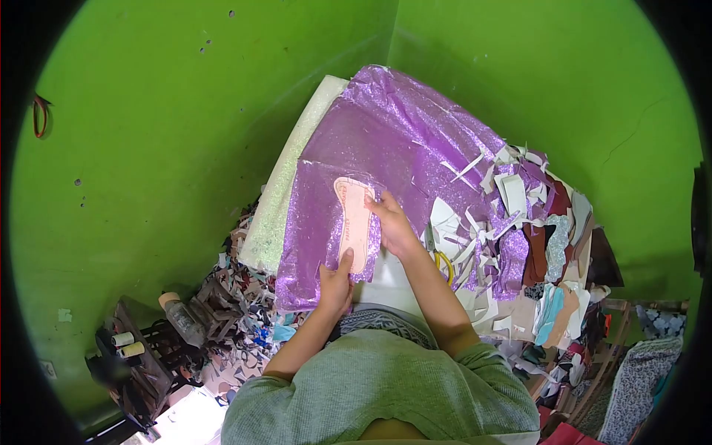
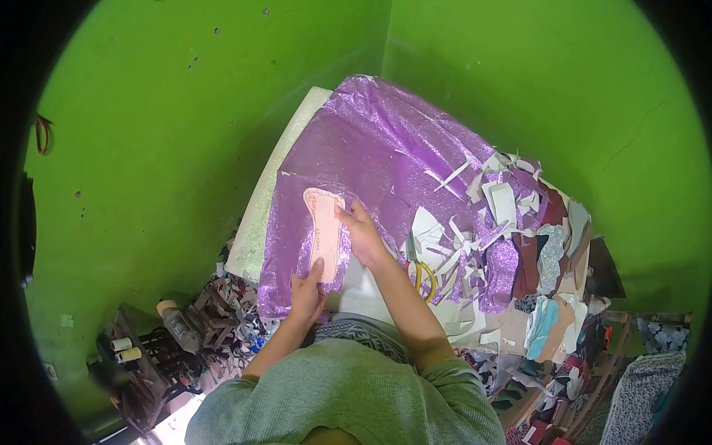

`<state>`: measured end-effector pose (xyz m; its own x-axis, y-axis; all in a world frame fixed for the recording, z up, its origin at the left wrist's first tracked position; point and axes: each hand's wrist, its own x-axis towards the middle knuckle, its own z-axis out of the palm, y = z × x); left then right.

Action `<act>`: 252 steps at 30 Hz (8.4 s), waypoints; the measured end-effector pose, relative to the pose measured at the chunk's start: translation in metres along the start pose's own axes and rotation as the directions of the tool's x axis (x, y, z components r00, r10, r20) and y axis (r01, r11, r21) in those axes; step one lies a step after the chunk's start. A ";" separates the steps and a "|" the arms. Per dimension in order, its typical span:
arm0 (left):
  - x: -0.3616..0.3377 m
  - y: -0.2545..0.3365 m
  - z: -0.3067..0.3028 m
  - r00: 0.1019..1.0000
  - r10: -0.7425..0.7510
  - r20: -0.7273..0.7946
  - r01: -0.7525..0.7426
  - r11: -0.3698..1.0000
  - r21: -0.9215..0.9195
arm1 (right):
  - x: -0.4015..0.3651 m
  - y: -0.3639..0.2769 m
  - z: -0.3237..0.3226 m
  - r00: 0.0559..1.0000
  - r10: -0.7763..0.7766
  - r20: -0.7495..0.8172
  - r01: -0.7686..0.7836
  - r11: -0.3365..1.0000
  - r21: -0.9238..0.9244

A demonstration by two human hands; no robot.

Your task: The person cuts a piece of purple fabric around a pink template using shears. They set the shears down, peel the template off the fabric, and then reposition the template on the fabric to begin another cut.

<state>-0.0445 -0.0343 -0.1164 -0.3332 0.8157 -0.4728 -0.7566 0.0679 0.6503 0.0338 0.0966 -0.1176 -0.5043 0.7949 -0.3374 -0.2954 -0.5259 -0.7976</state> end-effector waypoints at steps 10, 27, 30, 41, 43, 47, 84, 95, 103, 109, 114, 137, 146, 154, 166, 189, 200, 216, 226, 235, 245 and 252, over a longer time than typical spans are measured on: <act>-0.003 -0.002 -0.009 0.998 0.048 -0.039 -0.045 0.996 0.074 | -0.007 -0.007 0.010 0.982 0.178 -0.061 -0.168 0.975 0.145; -0.003 -0.003 -0.016 0.999 -0.024 -0.039 0.025 0.999 0.026 | -0.016 -0.011 0.013 0.810 -0.572 0.125 0.406 0.395 -0.824; -0.011 0.002 -0.004 0.994 0.042 -0.099 -0.038 0.998 0.042 | -0.018 -0.020 0.013 0.900 -0.436 -0.010 0.229 0.492 -0.840; -0.007 0.003 -0.016 0.985 -0.097 -0.145 0.125 0.972 0.199 | -0.010 -0.016 0.002 0.937 -0.345 -0.056 0.158 0.562 -0.812; -0.008 0.002 -0.011 0.995 -0.042 -0.093 0.056 0.987 0.152 | -0.010 -0.017 0.002 0.940 -0.337 -0.058 0.157 0.577 -0.802; -0.010 0.003 0.002 0.998 0.055 -0.005 -0.054 0.996 0.072 | -0.008 -0.017 -0.001 0.933 -0.357 -0.044 0.187 0.586 -0.788; -0.007 0.012 -0.007 1.000 -0.021 0.005 0.021 1.000 0.007 | -0.111 0.066 -0.140 0.853 -0.356 -0.381 -0.369 0.104 -0.924; -0.008 0.016 -0.009 1.000 -0.025 0.011 0.025 1.000 -0.016 | -0.143 0.004 -0.138 0.894 0.085 -0.440 -0.429 0.444 -0.786; -0.007 0.022 -0.008 0.996 -0.087 0.035 0.090 0.993 -0.070 | -0.186 -0.017 -0.151 0.983 0.172 0.073 -0.140 0.936 -0.323; -0.008 0.025 -0.009 0.994 -0.092 0.054 0.098 0.986 -0.133 | -0.154 -0.029 -0.109 0.876 0.231 0.424 -0.187 0.972 -0.144; -0.015 0.032 -0.003 0.998 -0.052 0.030 0.055 0.993 -0.104 | -0.107 -0.019 -0.095 0.740 0.503 0.447 -0.274 0.831 -0.484; -0.015 0.012 0.006 0.979 0.131 -0.153 -0.125 0.991 0.048 | -0.056 -0.047 -0.068 0.766 0.578 0.280 -0.365 0.751 -0.551; -0.012 0.014 0.002 0.989 0.109 -0.101 -0.112 0.993 -0.024 | -0.058 -0.059 -0.065 0.789 0.515 0.335 -0.327 0.813 -0.481; -0.018 0.024 0.003 0.989 0.112 -0.099 -0.090 0.975 0.205 | -0.058 -0.060 -0.068 0.735 0.600 0.316 -0.358 0.739 -0.571; -0.021 0.024 0.007 0.992 0.098 -0.078 -0.093 0.994 0.061 | -0.067 -0.047 -0.039 0.803 0.515 0.302 -0.355 0.818 -0.452; -0.024 0.024 0.005 0.994 0.091 -0.067 -0.089 0.996 0.033 | -0.075 -0.048 -0.037 0.820 0.538 0.196 -0.428 0.804 -0.413; -0.032 0.029 -0.013 0.999 0.022 -0.026 -0.019 0.995 0.094 | -0.039 -0.046 -0.074 0.595 0.737 0.320 -0.545 0.663 -0.513; -0.029 0.038 -0.022 0.991 -0.036 -0.132 0.048 0.995 0.092 | -0.015 -0.055 -0.049 0.599 0.749 0.283 -0.455 0.609 -0.649; -0.025 0.036 -0.031 0.992 -0.003 -0.129 0.017 0.994 0.109 | -0.012 -0.067 -0.025 0.683 0.708 0.183 -0.365 0.547 -0.754; -0.028 0.041 -0.029 0.994 -0.033 -0.108 0.045 0.993 0.108 | -0.003 -0.071 -0.033 0.691 0.694 0.202 -0.306 0.535 -0.788; -0.031 0.039 -0.026 0.985 -0.055 -0.165 0.077 0.988 0.134 | 0.028 -0.079 -0.031 0.565 0.795 0.221 -0.217 0.402 -0.890; -0.027 0.034 -0.033 0.990 -0.083 -0.117 0.100 0.984 0.147 | 0.026 -0.082 -0.026 0.631 0.760 0.156 -0.147 0.315 -0.938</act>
<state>-0.0798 -0.0731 -0.1014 -0.3326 0.7344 -0.5916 -0.6954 0.2327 0.6799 0.0665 0.1685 -0.0739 -0.6693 0.0547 -0.7410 0.7422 0.0011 -0.6702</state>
